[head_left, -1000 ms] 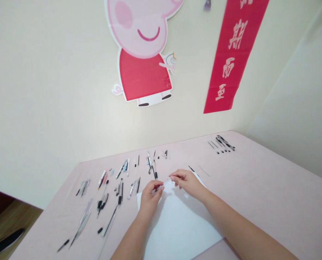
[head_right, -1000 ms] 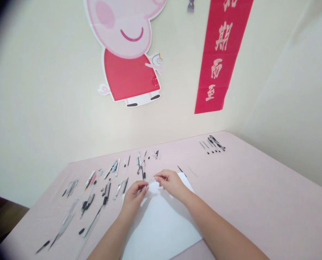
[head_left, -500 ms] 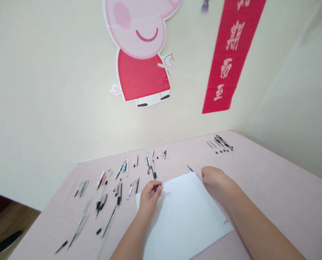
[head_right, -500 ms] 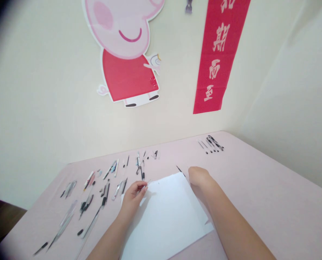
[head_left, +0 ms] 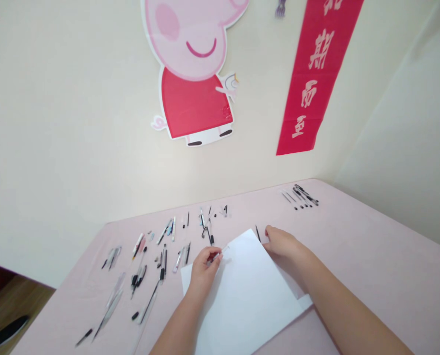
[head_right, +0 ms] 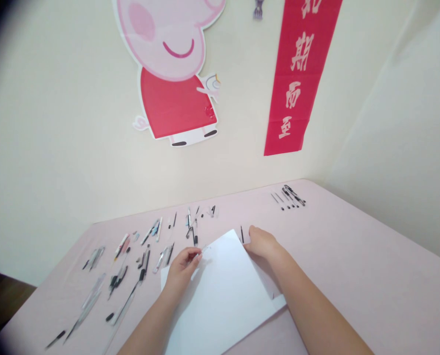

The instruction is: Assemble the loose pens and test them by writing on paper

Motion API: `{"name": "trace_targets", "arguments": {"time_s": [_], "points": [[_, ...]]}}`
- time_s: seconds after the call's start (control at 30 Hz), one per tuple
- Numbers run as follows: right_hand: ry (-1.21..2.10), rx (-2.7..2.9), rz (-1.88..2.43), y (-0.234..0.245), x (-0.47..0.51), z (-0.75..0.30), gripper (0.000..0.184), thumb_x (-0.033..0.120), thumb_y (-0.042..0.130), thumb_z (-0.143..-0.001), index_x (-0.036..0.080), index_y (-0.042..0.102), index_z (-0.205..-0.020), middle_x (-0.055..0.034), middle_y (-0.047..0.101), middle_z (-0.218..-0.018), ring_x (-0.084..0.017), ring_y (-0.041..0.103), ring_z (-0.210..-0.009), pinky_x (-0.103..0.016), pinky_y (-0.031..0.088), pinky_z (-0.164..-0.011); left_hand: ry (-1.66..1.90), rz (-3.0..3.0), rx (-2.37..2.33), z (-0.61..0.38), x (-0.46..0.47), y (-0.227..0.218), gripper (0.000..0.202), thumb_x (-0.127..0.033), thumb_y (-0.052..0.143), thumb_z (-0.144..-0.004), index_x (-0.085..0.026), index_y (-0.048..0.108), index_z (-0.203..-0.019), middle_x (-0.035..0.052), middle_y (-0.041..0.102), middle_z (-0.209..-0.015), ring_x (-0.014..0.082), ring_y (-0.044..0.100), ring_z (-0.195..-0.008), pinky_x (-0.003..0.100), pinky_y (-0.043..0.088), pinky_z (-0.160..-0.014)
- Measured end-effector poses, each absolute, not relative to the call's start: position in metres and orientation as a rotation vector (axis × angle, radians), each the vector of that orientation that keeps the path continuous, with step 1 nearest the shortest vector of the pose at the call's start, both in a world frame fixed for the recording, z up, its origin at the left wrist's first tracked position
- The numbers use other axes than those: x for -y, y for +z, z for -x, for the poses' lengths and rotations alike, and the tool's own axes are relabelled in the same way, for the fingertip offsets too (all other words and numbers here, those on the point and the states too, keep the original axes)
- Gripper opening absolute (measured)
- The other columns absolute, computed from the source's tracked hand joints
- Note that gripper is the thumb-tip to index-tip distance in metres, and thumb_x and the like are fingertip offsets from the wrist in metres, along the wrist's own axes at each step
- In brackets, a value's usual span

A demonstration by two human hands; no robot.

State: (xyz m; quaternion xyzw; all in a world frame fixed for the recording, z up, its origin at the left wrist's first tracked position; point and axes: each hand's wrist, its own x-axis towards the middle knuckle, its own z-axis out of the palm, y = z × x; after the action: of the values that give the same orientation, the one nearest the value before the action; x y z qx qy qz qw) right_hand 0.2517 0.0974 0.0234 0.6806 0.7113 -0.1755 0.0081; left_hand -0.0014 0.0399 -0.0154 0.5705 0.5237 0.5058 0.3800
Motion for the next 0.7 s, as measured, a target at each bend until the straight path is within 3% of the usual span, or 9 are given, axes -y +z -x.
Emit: {"name": "trace_targets", "arguments": {"time_s": [0.17, 0.37, 0.53, 0.7], "points": [[-0.464, -2.271, -2.111, 0.026, -0.091, -0.241, 0.043, 0.042, 0.058, -0.069, 0.013, 0.05, -0.099, -0.0155, 0.061, -0.1, -0.025, 0.06, -0.087, -0.029, 0.039, -0.065, 1.286, -1.481, -1.329, 0.001, -0.041, -0.015, 0.015, -0.028, 0.061, -0.069, -0.017, 0.065, -0.078, 0.0034, 0.062, -0.077, 0.0163, 0.056, -0.073, 0.03, 0.043, -0.07], [-0.224, -2.329, -2.169, 0.019, -0.088, -0.228, 0.026, 0.025, 0.049, -0.078, 0.012, 0.047, -0.101, -0.0151, 0.059, -0.097, -0.025, 0.059, -0.086, -0.029, 0.039, -0.064, 1.275, -1.477, -1.339, 0.001, -0.04, -0.015, 0.015, -0.028, 0.061, -0.069, -0.017, 0.064, -0.079, 0.0037, 0.063, -0.078, 0.0162, 0.056, -0.073, 0.03, 0.044, -0.069], [-0.2, -2.324, -2.161, 0.015, -0.091, -0.227, 0.025, 0.031, 0.044, -0.084, 0.012, 0.049, -0.099, -0.0156, 0.059, -0.097, -0.025, 0.059, -0.089, -0.03, 0.04, -0.067, 1.255, -1.494, -1.338, 0.001, -0.04, -0.014, 0.015, -0.027, 0.06, -0.07, -0.017, 0.064, -0.079, 0.0036, 0.063, -0.078, 0.0162, 0.057, -0.074, 0.03, 0.044, -0.07], [-0.228, -2.28, -2.175, 0.012, -0.096, -0.232, 0.024, 0.027, 0.038, -0.087, 0.011, 0.051, -0.099, -0.0154, 0.06, -0.098, -0.024, 0.059, -0.089, -0.03, 0.041, -0.069, 1.258, -1.486, -1.329, 0.001, -0.039, -0.015, 0.015, -0.027, 0.06, -0.07, -0.017, 0.064, -0.08, 0.0039, 0.063, -0.078, 0.0162, 0.056, -0.074, 0.03, 0.044, -0.071]]}}
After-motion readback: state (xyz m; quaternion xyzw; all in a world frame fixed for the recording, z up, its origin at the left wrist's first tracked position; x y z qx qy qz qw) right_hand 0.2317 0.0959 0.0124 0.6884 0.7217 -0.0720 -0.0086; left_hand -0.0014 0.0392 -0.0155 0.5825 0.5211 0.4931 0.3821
